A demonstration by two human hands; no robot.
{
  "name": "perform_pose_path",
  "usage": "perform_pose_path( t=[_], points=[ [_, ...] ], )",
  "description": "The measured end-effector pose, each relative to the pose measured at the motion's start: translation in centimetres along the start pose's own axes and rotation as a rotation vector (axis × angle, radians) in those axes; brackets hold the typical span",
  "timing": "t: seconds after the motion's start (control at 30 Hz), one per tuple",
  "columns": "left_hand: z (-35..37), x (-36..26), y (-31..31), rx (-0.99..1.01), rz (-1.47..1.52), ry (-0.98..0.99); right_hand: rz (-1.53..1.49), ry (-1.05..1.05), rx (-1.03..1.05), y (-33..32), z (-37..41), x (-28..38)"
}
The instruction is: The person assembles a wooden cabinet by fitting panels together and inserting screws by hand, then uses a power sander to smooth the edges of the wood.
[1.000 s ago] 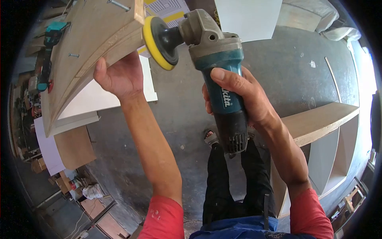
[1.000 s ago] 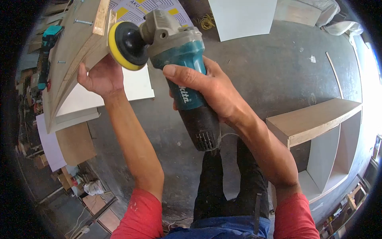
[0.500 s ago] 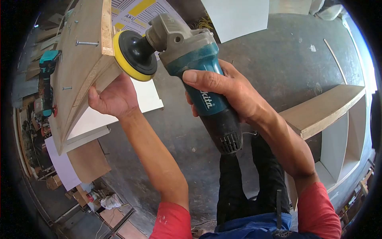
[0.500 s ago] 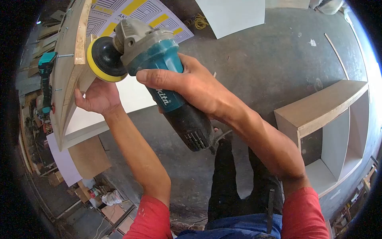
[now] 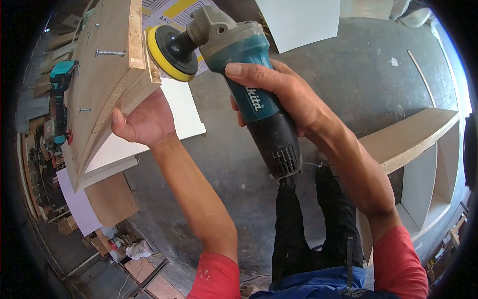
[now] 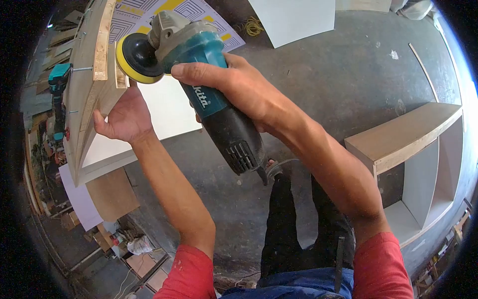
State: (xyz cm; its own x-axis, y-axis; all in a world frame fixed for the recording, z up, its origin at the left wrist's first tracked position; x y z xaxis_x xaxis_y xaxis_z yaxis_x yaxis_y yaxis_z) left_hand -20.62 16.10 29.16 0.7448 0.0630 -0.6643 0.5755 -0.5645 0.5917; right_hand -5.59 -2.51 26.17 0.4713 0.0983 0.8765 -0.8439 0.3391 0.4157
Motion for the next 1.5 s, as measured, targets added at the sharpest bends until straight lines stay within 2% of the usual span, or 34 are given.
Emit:
perform_pose_path(
  t=[0.77, 1.07, 1.17, 1.4, 1.5],
  points=[
    [-0.1, 0.2, 0.7, 0.006, -0.005, 0.018, 0.042, -0.011, 0.002, 0.0, -0.2, 1.2],
    [0.2, -0.1, 0.0, -0.080, -0.029, -0.043, 0.073, 0.075, 0.002, 1.5, 2.1, -1.7],
    [-0.5, -0.3, -0.1, 0.057, -0.021, 0.011, 0.052, 0.108, -0.170, 0.2, 2.9, -2.5],
    [-0.5, 0.0, -1.3, 0.109, 0.037, -0.030, -0.062, 0.021, -0.029, -0.1, 4.5, -1.0],
    [-1.0, 0.4, -2.2, 0.127, 0.142, -0.020, -0.111, 0.056, -0.008, 0.6, 4.5, -0.8]
  ],
)
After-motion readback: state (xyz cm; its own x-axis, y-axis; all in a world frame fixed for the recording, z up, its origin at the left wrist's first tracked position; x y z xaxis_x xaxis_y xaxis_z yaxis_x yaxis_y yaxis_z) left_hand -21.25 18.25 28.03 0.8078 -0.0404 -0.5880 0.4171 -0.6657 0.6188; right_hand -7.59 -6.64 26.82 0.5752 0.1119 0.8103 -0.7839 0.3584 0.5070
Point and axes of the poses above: each hand's wrist, its own z-axis away from the middle knuckle, its own y-axis out of the palm, x = y × z, the point moved 3 cm from there along -z, towards the middle knuckle, and after that the axes turned 6 degrees about z, right-handed, at the moved point
